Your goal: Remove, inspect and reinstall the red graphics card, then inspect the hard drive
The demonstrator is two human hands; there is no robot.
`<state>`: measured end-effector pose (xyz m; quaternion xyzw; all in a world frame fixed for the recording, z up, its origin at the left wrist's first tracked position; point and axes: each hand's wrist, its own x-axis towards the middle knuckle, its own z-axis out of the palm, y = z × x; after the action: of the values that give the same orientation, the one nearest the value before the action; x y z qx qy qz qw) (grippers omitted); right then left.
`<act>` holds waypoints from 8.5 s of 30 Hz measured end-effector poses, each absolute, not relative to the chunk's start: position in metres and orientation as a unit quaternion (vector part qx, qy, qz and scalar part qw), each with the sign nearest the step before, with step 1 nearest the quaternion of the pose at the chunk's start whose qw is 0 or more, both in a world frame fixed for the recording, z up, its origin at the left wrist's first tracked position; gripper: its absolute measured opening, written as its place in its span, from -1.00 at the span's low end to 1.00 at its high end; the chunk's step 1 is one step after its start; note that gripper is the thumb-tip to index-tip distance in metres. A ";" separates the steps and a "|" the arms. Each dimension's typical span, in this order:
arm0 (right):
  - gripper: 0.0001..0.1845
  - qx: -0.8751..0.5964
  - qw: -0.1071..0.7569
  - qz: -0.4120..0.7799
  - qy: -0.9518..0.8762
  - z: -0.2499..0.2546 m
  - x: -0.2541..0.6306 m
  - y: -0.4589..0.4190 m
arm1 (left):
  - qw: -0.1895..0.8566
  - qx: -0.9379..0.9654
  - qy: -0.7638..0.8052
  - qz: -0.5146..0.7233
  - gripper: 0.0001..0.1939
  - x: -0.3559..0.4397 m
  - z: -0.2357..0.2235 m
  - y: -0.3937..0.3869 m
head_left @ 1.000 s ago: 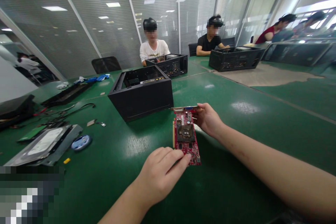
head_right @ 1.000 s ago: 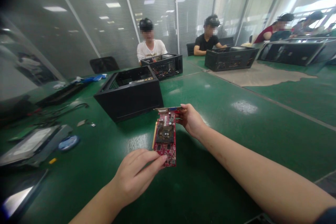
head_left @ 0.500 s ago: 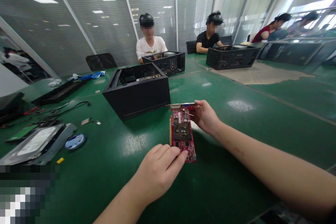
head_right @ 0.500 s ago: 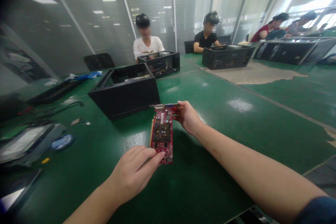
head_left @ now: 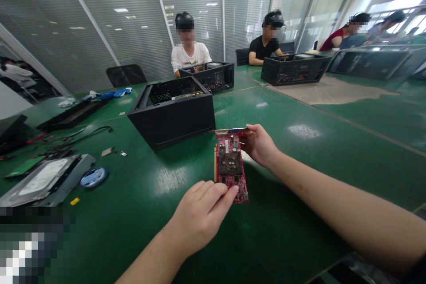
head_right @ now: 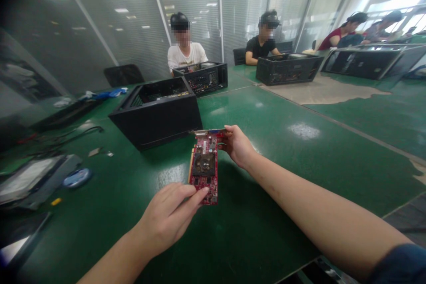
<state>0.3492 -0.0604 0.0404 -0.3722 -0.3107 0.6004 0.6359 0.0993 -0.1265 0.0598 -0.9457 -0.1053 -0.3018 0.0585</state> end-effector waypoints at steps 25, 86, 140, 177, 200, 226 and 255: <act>-0.67 -0.361 0.637 0.606 -0.313 0.042 0.347 -0.062 | 0.041 -0.947 -0.104 -0.300 -0.70 0.101 0.058 -0.124; -0.70 -0.477 0.573 0.448 -0.493 0.034 0.346 -0.064 | -0.622 -0.405 -0.412 -0.529 -0.70 0.085 0.031 -0.063; -0.63 -0.474 0.637 0.283 -0.537 0.049 0.354 -0.074 | -0.234 -0.706 -0.394 -0.540 -0.91 0.078 0.040 -0.080; -0.82 -0.504 0.471 0.020 -0.724 0.044 0.378 -0.065 | -0.226 -0.725 -0.347 -0.551 -0.24 0.072 0.026 -0.059; -0.84 -0.441 0.472 -0.021 -0.763 0.054 0.372 -0.075 | -0.321 -0.659 -0.392 -0.556 -0.20 0.069 0.024 -0.050; -0.60 -0.434 0.693 0.458 -0.349 0.034 0.387 -0.048 | 0.003 -0.768 -0.474 -0.430 -0.19 0.094 0.117 0.007; -0.90 -0.327 0.865 0.349 -0.150 0.057 0.473 -0.029 | 0.253 -0.879 -0.341 -0.217 -0.52 0.078 0.149 -0.189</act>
<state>0.4727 -0.0286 0.0568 -0.3269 -0.1502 0.3493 0.8652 0.0777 -0.1894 0.1489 -0.8790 -0.3408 -0.2173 0.2530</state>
